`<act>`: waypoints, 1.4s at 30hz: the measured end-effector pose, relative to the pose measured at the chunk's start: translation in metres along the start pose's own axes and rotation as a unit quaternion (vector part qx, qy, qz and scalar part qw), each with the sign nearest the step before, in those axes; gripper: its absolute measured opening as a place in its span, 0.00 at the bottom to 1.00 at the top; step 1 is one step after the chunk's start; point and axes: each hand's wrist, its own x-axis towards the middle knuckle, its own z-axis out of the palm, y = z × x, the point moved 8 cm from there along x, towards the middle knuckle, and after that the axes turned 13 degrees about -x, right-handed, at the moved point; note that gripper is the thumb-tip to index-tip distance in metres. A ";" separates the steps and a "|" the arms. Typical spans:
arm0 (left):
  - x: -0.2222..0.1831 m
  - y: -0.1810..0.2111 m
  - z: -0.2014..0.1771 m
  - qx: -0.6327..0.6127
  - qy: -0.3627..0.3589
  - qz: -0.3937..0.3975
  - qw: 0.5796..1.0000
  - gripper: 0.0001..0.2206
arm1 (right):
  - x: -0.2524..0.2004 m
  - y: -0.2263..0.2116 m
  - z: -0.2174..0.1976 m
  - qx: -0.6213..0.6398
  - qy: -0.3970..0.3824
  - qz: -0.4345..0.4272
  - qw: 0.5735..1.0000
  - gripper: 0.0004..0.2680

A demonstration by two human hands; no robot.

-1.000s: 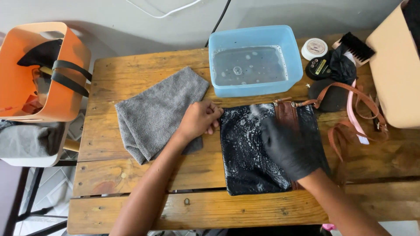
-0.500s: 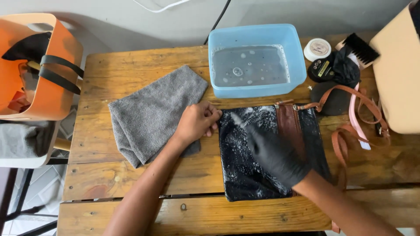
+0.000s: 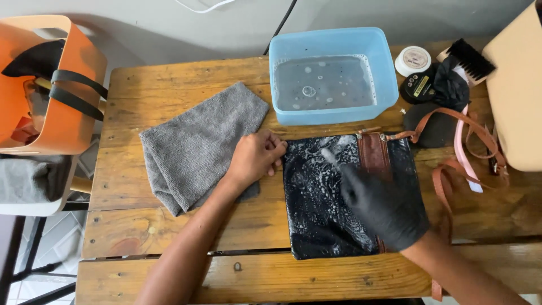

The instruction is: Cleaning and polishing a black leather bag using a cleaning agent and a small brush.

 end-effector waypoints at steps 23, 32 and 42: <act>-0.002 -0.001 -0.002 -0.010 0.014 -0.001 1.000 0.07 | -0.018 -0.033 -0.035 -0.017 -0.117 0.008 0.993 0.04; -0.003 0.001 -0.001 0.096 0.030 0.024 0.995 0.10 | -0.004 -0.043 -0.051 -0.188 -0.099 -0.009 0.977 0.08; -0.008 -0.008 0.003 0.117 0.039 0.003 0.992 0.09 | -0.010 -0.023 -0.024 -0.091 -0.097 0.031 0.991 0.08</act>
